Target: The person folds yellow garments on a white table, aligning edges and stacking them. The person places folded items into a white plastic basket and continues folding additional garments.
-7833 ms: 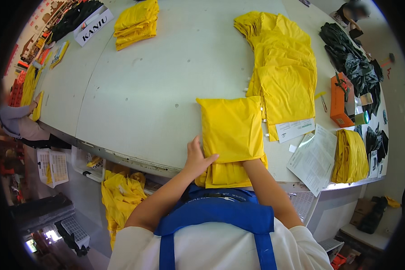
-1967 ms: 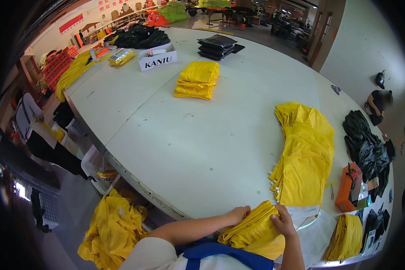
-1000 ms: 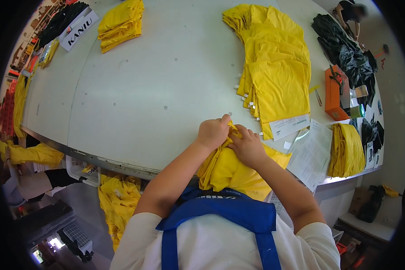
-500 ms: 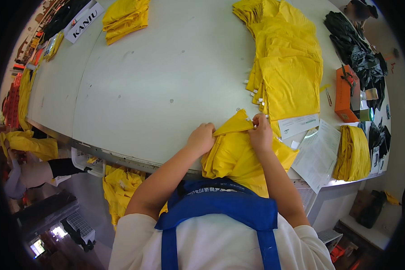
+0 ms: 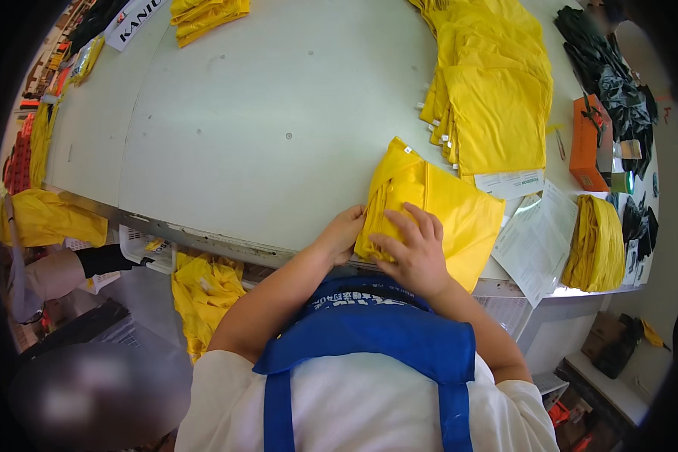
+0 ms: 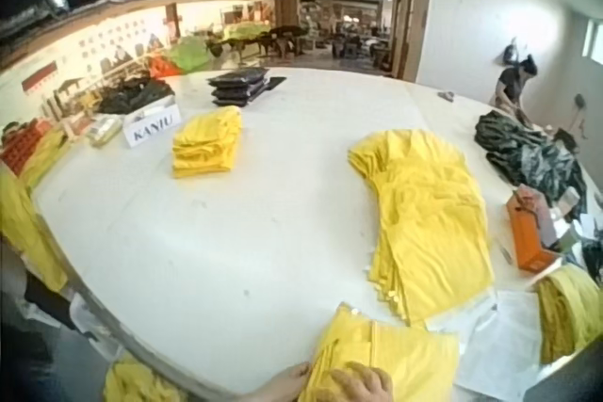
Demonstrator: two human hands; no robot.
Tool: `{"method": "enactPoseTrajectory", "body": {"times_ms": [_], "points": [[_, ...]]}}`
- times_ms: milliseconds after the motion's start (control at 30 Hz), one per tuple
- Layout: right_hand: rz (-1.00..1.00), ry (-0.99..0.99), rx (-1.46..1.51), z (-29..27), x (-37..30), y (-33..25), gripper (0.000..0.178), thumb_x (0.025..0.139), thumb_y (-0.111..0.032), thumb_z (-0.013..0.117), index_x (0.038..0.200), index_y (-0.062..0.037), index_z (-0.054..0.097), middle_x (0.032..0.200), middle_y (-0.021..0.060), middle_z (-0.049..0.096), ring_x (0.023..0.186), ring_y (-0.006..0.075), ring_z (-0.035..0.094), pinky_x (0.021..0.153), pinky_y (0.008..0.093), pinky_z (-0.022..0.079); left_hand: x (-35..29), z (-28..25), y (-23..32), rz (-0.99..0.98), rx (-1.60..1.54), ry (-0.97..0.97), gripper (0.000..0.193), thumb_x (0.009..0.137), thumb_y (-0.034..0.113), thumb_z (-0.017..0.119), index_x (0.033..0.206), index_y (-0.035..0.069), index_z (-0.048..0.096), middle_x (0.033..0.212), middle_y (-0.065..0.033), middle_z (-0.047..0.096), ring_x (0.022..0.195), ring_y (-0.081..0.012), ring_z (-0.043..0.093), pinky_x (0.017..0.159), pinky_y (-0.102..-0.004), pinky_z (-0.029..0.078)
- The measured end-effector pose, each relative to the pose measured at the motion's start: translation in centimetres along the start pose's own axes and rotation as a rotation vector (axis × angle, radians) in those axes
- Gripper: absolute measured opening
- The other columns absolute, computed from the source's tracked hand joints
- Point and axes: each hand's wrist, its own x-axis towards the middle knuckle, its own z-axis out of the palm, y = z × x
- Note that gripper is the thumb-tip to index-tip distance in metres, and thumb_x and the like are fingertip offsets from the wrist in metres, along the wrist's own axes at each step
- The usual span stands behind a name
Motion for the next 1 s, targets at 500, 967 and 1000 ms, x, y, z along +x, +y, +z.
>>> {"method": "enactPoseTrajectory", "body": {"times_ms": [500, 967, 1000], "points": [[0.122, -0.199, 0.157, 3.9, 2.0, 2.8, 0.027, 0.068, -0.016, 0.072, 0.094, -0.0137, 0.065, 0.096, 0.0103, 0.053, 0.097, 0.0289, 0.052, 0.084, 0.0393, 0.042, -2.2, 1.5, 3.5, 0.366, 1.11, 0.198, 0.021, 0.077, 0.005, 0.06, 0.094, -0.001, 0.05, 0.078, -0.0194, 0.063, 0.066, -0.0324, 0.066, 0.06, -0.039, 0.052], [0.165, -0.293, 0.053, 4.9, 3.3, 4.3, 0.048, 0.071, -0.025, 0.07, 0.11, -0.0023, 0.054, 0.11, 0.0122, 0.053, 0.106, 0.0326, 0.049, 0.092, 0.0444, 0.039, 0.7, 1.5, 1.8, 0.605, 1.182, 0.278, 0.042, 0.077, 0.011, 0.058, 0.113, 0.0, 0.039, 0.073, -0.0205, 0.061, 0.069, -0.0402, 0.061, 0.061, -0.0457, 0.049], [0.086, -0.27, 0.206, 4.1, 3.1, 5.5, 0.053, 0.071, -0.026, 0.071, 0.115, -0.0032, 0.053, 0.114, 0.0117, 0.054, 0.111, 0.033, 0.049, 0.095, 0.0447, 0.038, 0.4, 1.5, 2.1, 0.584, 1.246, 0.289, 0.043, 0.078, 0.012, 0.058, 0.115, 0.001, 0.039, 0.073, -0.0205, 0.062, 0.069, -0.0402, 0.062, 0.062, -0.0461, 0.049]]}}
